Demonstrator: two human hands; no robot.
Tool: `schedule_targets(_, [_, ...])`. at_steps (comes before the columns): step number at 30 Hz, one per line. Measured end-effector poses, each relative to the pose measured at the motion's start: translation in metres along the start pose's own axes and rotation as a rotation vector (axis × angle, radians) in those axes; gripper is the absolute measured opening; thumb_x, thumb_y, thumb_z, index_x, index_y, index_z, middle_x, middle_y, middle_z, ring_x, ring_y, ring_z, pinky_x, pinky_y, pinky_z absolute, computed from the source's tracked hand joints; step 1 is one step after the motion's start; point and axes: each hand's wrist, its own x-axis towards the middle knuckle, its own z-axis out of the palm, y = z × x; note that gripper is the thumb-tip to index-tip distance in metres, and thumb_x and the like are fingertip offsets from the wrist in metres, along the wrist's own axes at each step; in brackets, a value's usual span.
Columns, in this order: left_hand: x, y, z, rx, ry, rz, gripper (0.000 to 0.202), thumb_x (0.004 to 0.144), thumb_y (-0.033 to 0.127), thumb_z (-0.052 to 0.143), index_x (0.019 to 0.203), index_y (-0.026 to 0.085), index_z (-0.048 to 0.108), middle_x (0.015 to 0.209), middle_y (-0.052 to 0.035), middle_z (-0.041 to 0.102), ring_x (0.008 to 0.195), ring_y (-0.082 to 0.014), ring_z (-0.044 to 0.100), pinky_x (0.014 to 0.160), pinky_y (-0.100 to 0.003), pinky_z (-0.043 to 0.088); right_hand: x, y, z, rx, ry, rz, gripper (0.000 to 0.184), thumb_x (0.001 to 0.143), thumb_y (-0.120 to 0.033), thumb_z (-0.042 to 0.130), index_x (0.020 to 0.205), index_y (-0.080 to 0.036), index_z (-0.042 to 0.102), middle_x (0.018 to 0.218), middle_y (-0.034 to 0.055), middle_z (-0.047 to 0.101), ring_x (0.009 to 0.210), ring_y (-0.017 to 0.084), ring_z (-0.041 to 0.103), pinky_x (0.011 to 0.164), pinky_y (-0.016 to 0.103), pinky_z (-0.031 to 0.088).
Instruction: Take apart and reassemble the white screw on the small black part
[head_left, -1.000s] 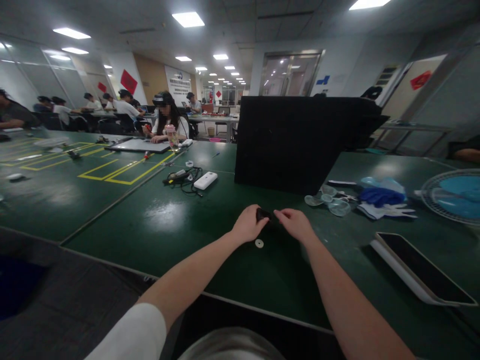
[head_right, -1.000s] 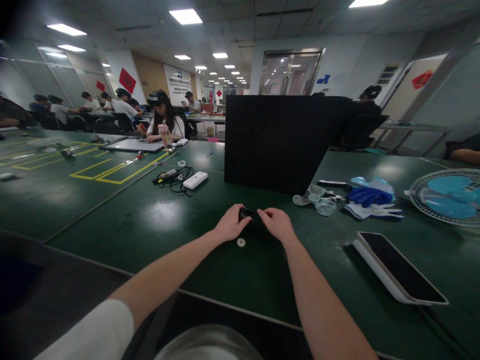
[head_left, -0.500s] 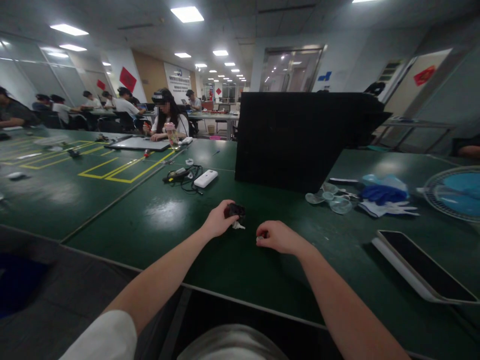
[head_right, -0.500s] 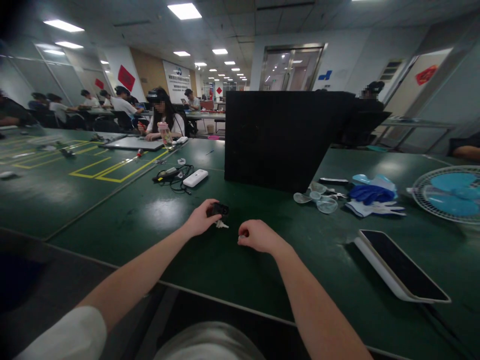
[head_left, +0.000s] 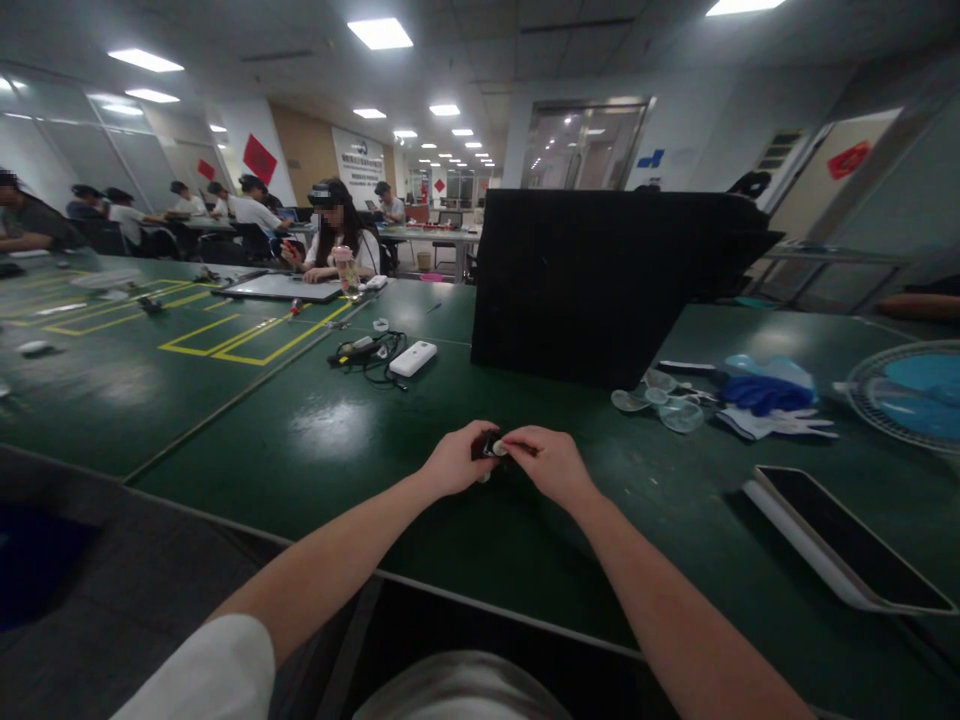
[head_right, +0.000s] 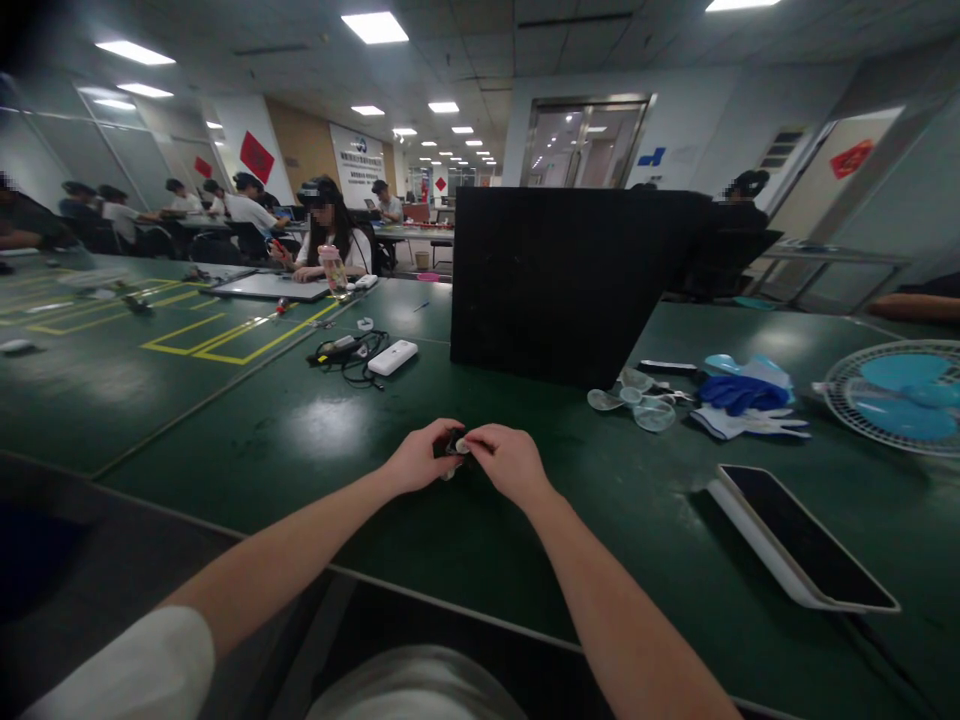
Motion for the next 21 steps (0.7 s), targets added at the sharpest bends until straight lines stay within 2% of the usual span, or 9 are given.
schedule_targets(3, [-0.001, 0.000, 0.002, 0.004, -0.005, 0.010, 0.052, 0.074, 0.028, 0.071, 0.124, 0.028, 0.058, 0.098, -0.0014, 0.071, 0.086, -0.0167, 0.067, 0.082, -0.030, 0.053, 0.000, 0.003, 0.005, -0.161, -0.035, -0.132, 0.020, 0.092, -0.028, 0.055, 0.096, -0.028, 0.075, 0.101, 0.0029, 0.072, 0.093, 0.021, 0.064, 0.085, 0.039, 0.051])
schedule_targets(6, [-0.001, -0.001, 0.004, -0.018, -0.010, 0.024, 0.051, 0.074, 0.028, 0.072, 0.123, 0.027, 0.058, 0.096, -0.0011, 0.071, 0.084, -0.0163, 0.067, 0.080, -0.030, 0.053, 0.000, 0.005, 0.010, -0.308, 0.005, -0.156, 0.020, 0.092, -0.028, 0.055, 0.092, -0.029, 0.075, 0.108, 0.0051, 0.067, 0.096, 0.022, 0.060, 0.080, 0.039, 0.050])
schedule_targets(10, [-0.001, -0.002, 0.005, -0.036, -0.009, 0.021, 0.052, 0.073, 0.028, 0.073, 0.123, 0.027, 0.059, 0.096, -0.0015, 0.070, 0.085, -0.0173, 0.067, 0.081, -0.031, 0.053, -0.001, 0.006, 0.010, -0.312, 0.121, -0.108, 0.022, 0.092, -0.032, 0.054, 0.092, -0.026, 0.075, 0.108, 0.0079, 0.062, 0.091, 0.022, 0.059, 0.074, 0.036, 0.050])
schedule_targets(13, [0.001, -0.003, 0.004, -0.036, 0.060, -0.038, 0.050, 0.074, 0.028, 0.072, 0.122, 0.028, 0.059, 0.094, -0.0011, 0.070, 0.084, -0.0176, 0.067, 0.080, -0.031, 0.053, 0.000, 0.007, 0.005, -0.210, 0.289, -0.011, 0.023, 0.092, -0.035, 0.053, 0.097, -0.023, 0.072, 0.101, 0.0091, 0.062, 0.086, 0.022, 0.060, 0.073, 0.035, 0.050])
schedule_targets(14, [0.002, -0.004, 0.002, -0.043, 0.094, -0.060, 0.048, 0.075, 0.028, 0.071, 0.121, 0.028, 0.058, 0.094, -0.0011, 0.070, 0.084, -0.0175, 0.067, 0.079, -0.031, 0.053, 0.000, 0.008, 0.003, -0.187, 0.309, 0.028, 0.024, 0.092, -0.036, 0.053, 0.098, -0.022, 0.072, 0.099, 0.0091, 0.063, 0.083, 0.022, 0.060, 0.072, 0.035, 0.049])
schedule_targets(15, [0.003, -0.006, 0.001, -0.051, 0.130, -0.083, 0.047, 0.076, 0.028, 0.070, 0.121, 0.028, 0.058, 0.094, -0.0012, 0.071, 0.083, -0.0175, 0.067, 0.078, -0.031, 0.053, 0.000, 0.009, 0.002, -0.174, 0.291, 0.062, 0.024, 0.091, -0.037, 0.054, 0.098, -0.022, 0.071, 0.097, 0.0089, 0.064, 0.080, 0.021, 0.060, 0.070, 0.035, 0.049])
schedule_targets(17, [0.006, -0.009, -0.003, -0.069, 0.195, -0.122, 0.046, 0.077, 0.028, 0.070, 0.121, 0.027, 0.057, 0.097, -0.0020, 0.071, 0.084, -0.0176, 0.067, 0.078, -0.031, 0.053, 0.000, 0.010, 0.003, -0.170, 0.162, 0.085, 0.023, 0.090, -0.037, 0.056, 0.098, -0.023, 0.071, 0.098, 0.0078, 0.065, 0.078, 0.020, 0.060, 0.068, 0.035, 0.049])
schedule_targets(21, [0.010, -0.017, -0.008, -0.082, 0.281, -0.166, 0.047, 0.077, 0.027, 0.070, 0.122, 0.026, 0.056, 0.099, -0.0031, 0.071, 0.087, -0.0183, 0.067, 0.081, -0.032, 0.053, -0.002, 0.007, 0.015, -0.177, -0.150, -0.020, 0.030, 0.085, -0.040, 0.064, 0.110, -0.026, 0.070, 0.114, 0.0075, 0.064, 0.097, 0.023, 0.060, 0.080, 0.037, 0.050])
